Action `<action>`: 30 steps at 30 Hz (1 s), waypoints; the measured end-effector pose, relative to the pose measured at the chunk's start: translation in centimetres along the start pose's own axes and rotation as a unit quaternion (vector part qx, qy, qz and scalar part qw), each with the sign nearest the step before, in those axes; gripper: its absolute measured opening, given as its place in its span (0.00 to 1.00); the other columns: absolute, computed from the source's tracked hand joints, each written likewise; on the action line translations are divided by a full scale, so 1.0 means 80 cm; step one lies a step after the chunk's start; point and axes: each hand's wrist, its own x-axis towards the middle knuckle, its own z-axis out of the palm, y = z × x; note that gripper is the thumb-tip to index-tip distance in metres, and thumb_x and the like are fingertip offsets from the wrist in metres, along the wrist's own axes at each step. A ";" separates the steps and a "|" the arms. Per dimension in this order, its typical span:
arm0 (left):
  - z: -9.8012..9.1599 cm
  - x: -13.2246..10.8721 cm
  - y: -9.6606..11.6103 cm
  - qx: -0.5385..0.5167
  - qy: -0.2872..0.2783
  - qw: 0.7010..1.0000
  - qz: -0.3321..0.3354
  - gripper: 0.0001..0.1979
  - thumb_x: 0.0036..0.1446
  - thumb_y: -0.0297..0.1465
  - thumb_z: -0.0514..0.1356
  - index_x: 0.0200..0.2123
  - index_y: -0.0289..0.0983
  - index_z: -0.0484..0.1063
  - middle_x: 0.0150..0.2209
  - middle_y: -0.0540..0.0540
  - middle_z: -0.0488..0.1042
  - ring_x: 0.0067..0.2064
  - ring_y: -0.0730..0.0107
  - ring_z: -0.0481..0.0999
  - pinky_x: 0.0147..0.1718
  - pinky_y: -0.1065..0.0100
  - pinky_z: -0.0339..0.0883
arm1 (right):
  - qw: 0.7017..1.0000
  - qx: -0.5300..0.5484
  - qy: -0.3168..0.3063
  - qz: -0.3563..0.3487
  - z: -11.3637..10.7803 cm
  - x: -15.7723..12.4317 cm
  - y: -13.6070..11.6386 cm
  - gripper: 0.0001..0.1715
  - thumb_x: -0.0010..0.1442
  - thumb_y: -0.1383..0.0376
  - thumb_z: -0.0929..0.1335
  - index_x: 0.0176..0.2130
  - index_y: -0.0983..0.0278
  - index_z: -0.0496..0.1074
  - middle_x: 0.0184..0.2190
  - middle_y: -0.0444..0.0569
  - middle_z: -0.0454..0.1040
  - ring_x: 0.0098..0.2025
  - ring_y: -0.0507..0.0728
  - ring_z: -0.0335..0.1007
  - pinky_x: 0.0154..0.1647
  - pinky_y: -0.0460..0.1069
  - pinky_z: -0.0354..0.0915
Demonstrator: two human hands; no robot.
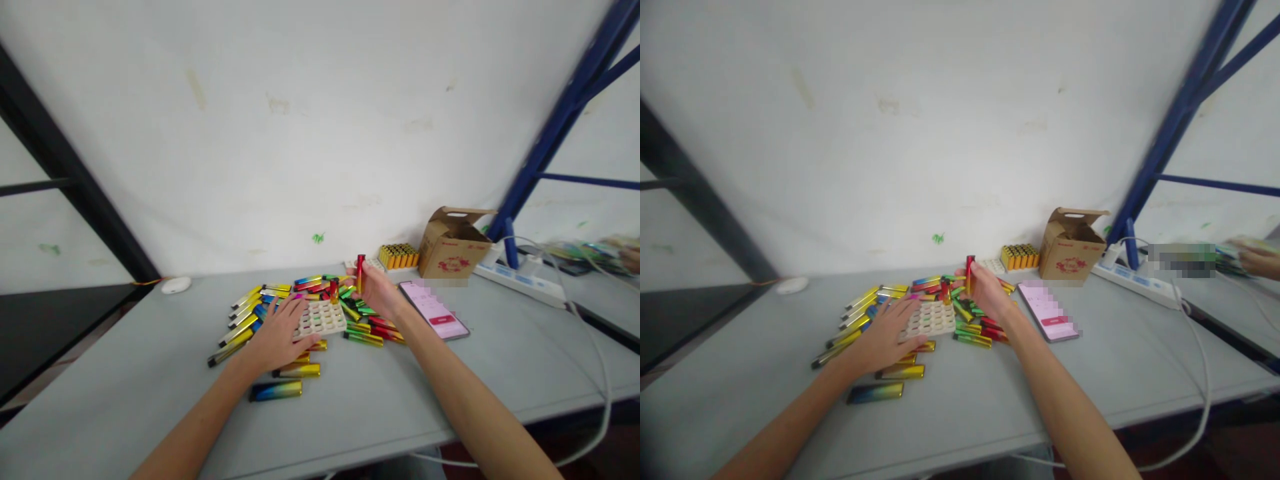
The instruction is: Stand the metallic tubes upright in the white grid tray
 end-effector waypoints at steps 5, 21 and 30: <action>-0.003 0.000 0.002 -0.004 -0.017 1.000 -0.006 0.35 0.62 0.51 0.51 0.63 0.32 0.58 0.65 0.35 0.61 0.67 0.48 0.55 0.64 0.41 0.44 | 0.997 0.022 -0.060 0.031 0.000 -0.007 -0.005 0.12 0.57 0.56 0.69 0.34 0.62 0.66 0.24 0.41 0.67 0.20 0.48 0.56 0.16 0.41 0.49; 0.001 0.000 0.000 -0.016 0.022 1.000 0.006 0.32 0.61 0.51 0.53 0.60 0.35 0.63 0.61 0.35 0.67 0.64 0.48 0.60 0.64 0.42 0.44 | 0.999 0.001 -0.025 0.049 0.001 -0.005 -0.005 0.18 0.55 0.51 0.61 0.26 0.61 0.60 0.22 0.41 0.54 0.24 0.52 0.54 0.21 0.45 0.58; -0.006 0.000 0.005 -0.029 0.005 1.000 -0.008 0.31 0.61 0.50 0.54 0.59 0.35 0.63 0.60 0.35 0.67 0.65 0.47 0.60 0.64 0.41 0.43 | 0.997 0.007 -0.010 0.077 0.004 -0.004 0.000 0.17 0.55 0.54 0.58 0.22 0.61 0.53 0.19 0.39 0.49 0.19 0.49 0.43 0.17 0.42 0.44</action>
